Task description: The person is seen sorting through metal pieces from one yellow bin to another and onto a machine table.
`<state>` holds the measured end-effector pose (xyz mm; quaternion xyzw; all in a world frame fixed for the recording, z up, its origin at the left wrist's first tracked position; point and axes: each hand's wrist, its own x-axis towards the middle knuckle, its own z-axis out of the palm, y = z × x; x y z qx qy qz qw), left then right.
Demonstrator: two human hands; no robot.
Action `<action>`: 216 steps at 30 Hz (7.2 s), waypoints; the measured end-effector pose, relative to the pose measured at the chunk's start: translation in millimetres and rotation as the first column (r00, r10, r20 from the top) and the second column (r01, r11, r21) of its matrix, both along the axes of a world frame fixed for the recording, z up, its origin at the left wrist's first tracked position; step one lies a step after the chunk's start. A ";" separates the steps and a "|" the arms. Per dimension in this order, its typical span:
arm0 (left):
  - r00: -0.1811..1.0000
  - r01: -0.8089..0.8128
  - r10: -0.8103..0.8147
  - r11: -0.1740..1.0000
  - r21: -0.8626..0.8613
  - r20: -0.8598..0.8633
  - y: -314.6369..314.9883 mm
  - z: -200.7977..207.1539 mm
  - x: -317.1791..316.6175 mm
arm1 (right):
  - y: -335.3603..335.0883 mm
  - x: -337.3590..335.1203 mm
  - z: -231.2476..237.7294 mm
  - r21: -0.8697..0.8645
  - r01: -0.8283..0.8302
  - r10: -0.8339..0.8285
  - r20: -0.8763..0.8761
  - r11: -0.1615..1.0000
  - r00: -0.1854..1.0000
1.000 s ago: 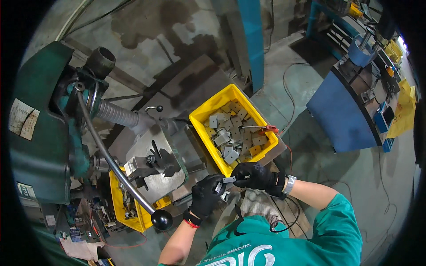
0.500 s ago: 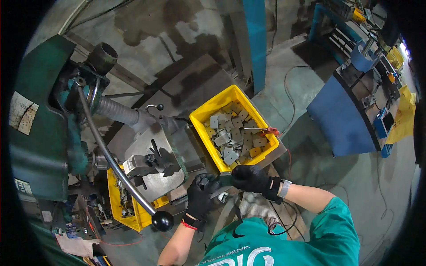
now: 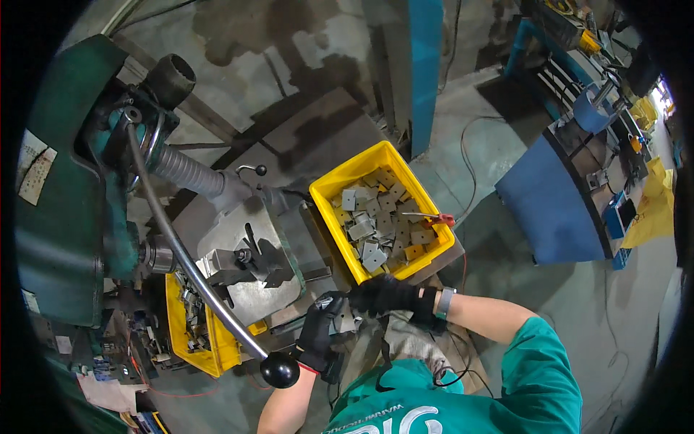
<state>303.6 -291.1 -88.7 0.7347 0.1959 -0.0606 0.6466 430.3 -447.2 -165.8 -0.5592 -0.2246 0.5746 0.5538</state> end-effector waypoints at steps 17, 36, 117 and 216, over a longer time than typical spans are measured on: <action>0.854 -0.518 0.187 0.407 -0.753 -0.486 39.5 26.1 -57.0 | 30.7 129.3 -81.6 -0.255 0.655 0.188 0.967 0.711 0.172; 0.963 -0.225 0.013 0.593 -0.774 -0.270 24.1 6.2 -29.8 | -15.7 36.8 90.4 0.136 0.453 -0.450 0.532 0.881 0.717; 0.935 -0.188 0.013 0.864 -0.466 -0.354 33.8 6.5 -45.5 | -26.0 112.9 -57.2 -0.844 0.095 0.849 0.520 0.528 -0.094; 0.920 -0.271 -0.016 0.695 -0.666 -0.391 -34.4 25.7 41.0 | -61.4 -20.8 57.2 0.332 0.305 -0.441 0.505 0.893 0.742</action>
